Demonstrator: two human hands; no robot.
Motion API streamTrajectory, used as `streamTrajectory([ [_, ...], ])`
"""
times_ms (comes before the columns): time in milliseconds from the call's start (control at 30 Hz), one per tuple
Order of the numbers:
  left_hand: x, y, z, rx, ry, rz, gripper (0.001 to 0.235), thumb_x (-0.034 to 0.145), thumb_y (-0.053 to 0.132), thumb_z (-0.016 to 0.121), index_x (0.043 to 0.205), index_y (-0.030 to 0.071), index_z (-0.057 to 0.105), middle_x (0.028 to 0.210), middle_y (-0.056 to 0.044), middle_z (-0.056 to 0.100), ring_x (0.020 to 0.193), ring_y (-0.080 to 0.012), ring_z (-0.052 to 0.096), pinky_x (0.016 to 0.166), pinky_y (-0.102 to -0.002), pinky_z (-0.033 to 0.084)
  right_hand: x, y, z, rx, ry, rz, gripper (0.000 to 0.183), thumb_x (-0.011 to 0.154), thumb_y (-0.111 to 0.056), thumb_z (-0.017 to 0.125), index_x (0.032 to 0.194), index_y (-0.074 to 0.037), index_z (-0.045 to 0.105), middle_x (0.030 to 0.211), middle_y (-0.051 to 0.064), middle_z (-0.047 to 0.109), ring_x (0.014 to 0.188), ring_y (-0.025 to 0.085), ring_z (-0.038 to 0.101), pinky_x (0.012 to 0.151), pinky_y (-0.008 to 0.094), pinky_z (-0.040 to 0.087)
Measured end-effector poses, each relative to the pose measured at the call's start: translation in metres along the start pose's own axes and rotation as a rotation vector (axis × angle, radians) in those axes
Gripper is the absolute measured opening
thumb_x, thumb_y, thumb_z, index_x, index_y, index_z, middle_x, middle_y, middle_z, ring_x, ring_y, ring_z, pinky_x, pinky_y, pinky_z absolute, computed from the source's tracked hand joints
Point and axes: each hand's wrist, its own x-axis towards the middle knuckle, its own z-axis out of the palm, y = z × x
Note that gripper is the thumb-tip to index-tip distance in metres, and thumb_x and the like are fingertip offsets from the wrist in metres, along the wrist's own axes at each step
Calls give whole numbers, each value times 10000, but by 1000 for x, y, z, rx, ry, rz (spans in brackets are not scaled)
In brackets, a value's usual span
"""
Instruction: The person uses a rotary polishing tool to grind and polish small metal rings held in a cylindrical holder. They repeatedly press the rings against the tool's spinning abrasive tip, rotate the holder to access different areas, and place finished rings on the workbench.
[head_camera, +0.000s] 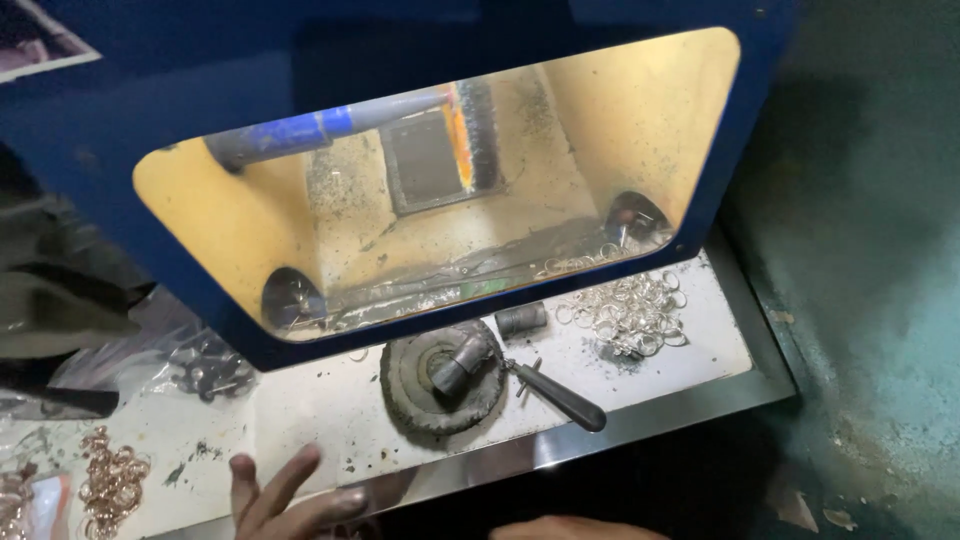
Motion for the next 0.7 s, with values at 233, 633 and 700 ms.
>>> streamTrajectory([
  [233,98,129,56,-1634,104,-236,269,945,120,735,1163,16,617,948,-260,701,929,-441,744,959,-587,576,-409,-264,-267,716,1027,-1016,297,895,-285,599,653,-149,493,557,11,569,539,161,627,615,279,518],
  [633,116,143,70,-1752,-16,-197,147,1003,118,665,1133,49,670,1040,-233,737,1012,-416,738,943,-549,608,-346,-222,-258,394,938,-959,623,770,-221,784,1354,-55,642,798,43,763,625,117,705,615,262,582],
  [700,115,143,69,-1740,-5,-200,129,999,100,667,1110,35,678,1022,-229,738,989,-416,740,938,-537,609,-347,-227,-259,400,930,-1002,626,764,-185,777,1354,-40,630,743,28,724,568,110,667,559,257,564],
])
